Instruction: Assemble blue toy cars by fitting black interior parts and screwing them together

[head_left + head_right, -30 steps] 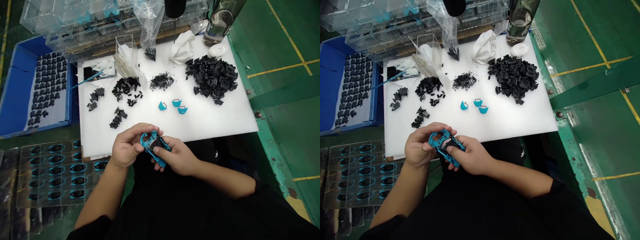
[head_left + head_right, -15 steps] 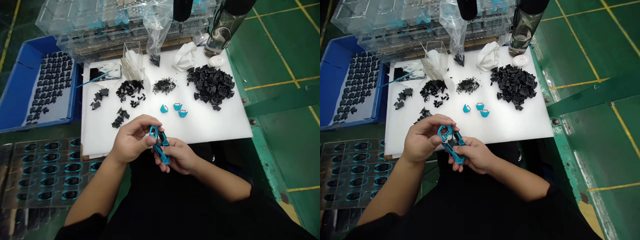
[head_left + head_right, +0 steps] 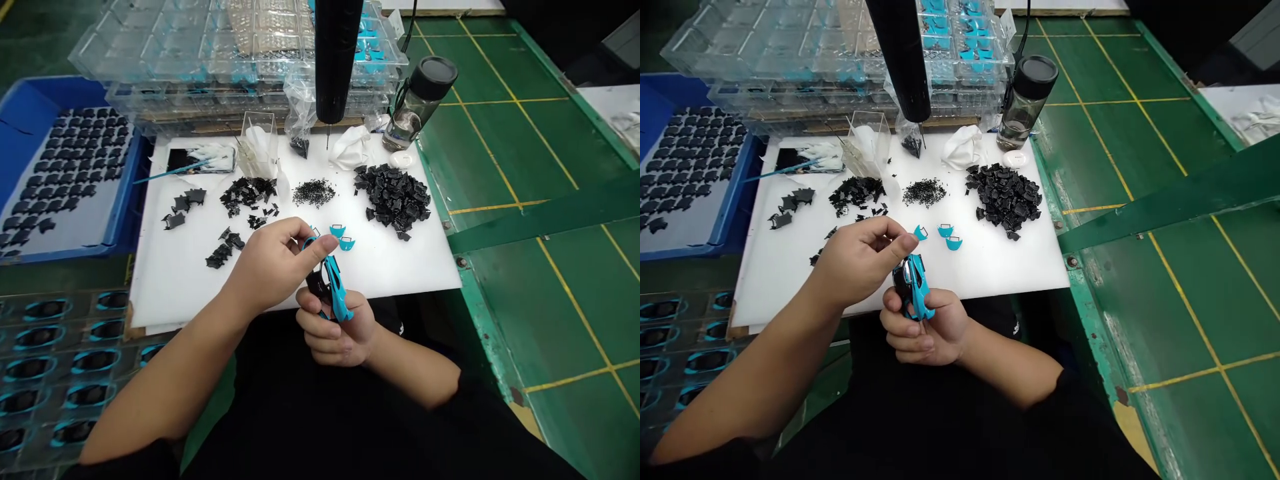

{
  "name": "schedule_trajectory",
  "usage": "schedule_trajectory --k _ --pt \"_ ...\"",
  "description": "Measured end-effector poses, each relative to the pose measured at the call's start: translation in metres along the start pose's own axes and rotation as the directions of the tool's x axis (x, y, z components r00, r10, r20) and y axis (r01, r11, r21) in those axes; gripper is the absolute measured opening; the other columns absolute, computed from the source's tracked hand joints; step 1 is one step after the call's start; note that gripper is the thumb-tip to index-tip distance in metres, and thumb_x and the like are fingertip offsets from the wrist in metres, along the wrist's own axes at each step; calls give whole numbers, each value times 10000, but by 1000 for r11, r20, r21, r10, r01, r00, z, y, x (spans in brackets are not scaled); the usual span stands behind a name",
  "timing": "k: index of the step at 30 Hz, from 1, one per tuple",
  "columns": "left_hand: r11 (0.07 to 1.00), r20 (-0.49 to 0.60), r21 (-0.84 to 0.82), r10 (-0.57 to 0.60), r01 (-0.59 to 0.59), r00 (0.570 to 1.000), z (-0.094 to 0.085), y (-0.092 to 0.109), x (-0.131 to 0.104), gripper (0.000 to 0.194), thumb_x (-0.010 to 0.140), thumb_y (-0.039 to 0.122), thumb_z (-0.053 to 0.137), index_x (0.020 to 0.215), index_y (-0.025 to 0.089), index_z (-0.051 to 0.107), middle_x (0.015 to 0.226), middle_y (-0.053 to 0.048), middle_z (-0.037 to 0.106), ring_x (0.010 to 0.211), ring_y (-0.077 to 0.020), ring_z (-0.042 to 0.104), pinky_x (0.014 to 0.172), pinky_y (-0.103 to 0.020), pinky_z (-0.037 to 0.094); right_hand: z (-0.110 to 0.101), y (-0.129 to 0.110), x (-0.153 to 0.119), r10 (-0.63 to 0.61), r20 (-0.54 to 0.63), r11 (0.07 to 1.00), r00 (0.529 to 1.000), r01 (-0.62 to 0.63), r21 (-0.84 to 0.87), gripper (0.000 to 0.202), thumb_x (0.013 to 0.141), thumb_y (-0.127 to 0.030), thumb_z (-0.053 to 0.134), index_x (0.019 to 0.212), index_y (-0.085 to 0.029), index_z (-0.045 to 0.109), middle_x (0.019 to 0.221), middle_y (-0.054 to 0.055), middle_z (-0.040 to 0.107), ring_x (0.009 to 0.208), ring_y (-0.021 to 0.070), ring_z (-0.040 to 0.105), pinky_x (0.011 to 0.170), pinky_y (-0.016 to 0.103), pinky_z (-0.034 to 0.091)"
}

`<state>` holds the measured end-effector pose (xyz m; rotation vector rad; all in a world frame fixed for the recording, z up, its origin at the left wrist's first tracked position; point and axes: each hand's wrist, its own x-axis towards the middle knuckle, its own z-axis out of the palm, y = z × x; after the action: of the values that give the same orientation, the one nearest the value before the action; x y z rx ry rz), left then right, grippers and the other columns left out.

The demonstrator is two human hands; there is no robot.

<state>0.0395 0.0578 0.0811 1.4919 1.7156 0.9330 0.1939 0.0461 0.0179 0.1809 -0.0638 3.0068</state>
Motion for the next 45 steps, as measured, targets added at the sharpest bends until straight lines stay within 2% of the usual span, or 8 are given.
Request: schedule_trajectory --k 10,14,18,24,34,39,42,45 --pt "1000 -24 31 1 -1 1000 -2 4 -1 441 801 611 663 674 190 618 521 27 508 473 -98 417 428 -233 316 6 1 2 29 40 1000 999 -29 6 207 814 -299 568 819 -229 373 566 -83 503 324 63 333 305 193 264" --pt "998 -71 49 29 -25 997 -3 13 -5 427 767 597 709 670 194 608 494 43 446 452 -88 372 404 -229 292 3 1 1 57 -28 998 998 -58 -29 235 816 -336 543 809 -241 328 520 -95 450 304 73 307 297 207 217" --pt "994 -97 77 89 -81 991 -4 21 -9 392 757 565 737 700 195 621 528 37 483 471 -92 397 419 -237 308 -1 2 1 108 -76 994 991 -110 -23 222 848 -374 500 811 -245 323 482 -96 412 290 81 284 300 210 209" --pt "986 -104 93 145 -136 984 -6 26 -16 381 767 562 730 739 196 628 639 5 564 559 -116 470 506 -265 375 -1 0 3 84 82 996 993 -85 15 204 810 -361 543 782 -222 396 515 -53 483 323 75 327 315 188 270" --pt "969 -95 8 247 -248 964 -8 26 -23 287 773 472 771 844 218 656 771 -19 585 662 -145 516 585 -303 420 -6 -2 8 84 192 993 978 -67 -94 228 851 -417 538 808 -194 517 541 -36 493 337 76 369 338 188 336" --pt "937 -104 13 349 -349 931 -9 30 -26 283 764 454 786 894 231 670 834 -28 602 738 -174 541 642 -337 426 -8 -7 14 92 240 984 967 -52 -169 225 867 -396 551 802 -181 556 538 -33 499 340 78 398 341 184 349" --pt "920 -117 24 390 -390 913 -10 32 -27 250 791 433 767 943 253 682 860 -24 613 770 -178 548 672 -341 429 -10 -7 15 59 245 980 968 -10 -199 229 856 -390 595 800 -169 570 530 -39 510 331 73 409 340 184 362" --pt "905 -100 3 423 -425 901 -14 32 -26 246 811 371 759 1012 243 697 912 -29 638 817 -170 561 704 -320 448 -10 -8 13 -2 152 961 988 44 -273 254 841 -397 642 820 -152 577 575 -18 584 337 91 483 317 192 380"
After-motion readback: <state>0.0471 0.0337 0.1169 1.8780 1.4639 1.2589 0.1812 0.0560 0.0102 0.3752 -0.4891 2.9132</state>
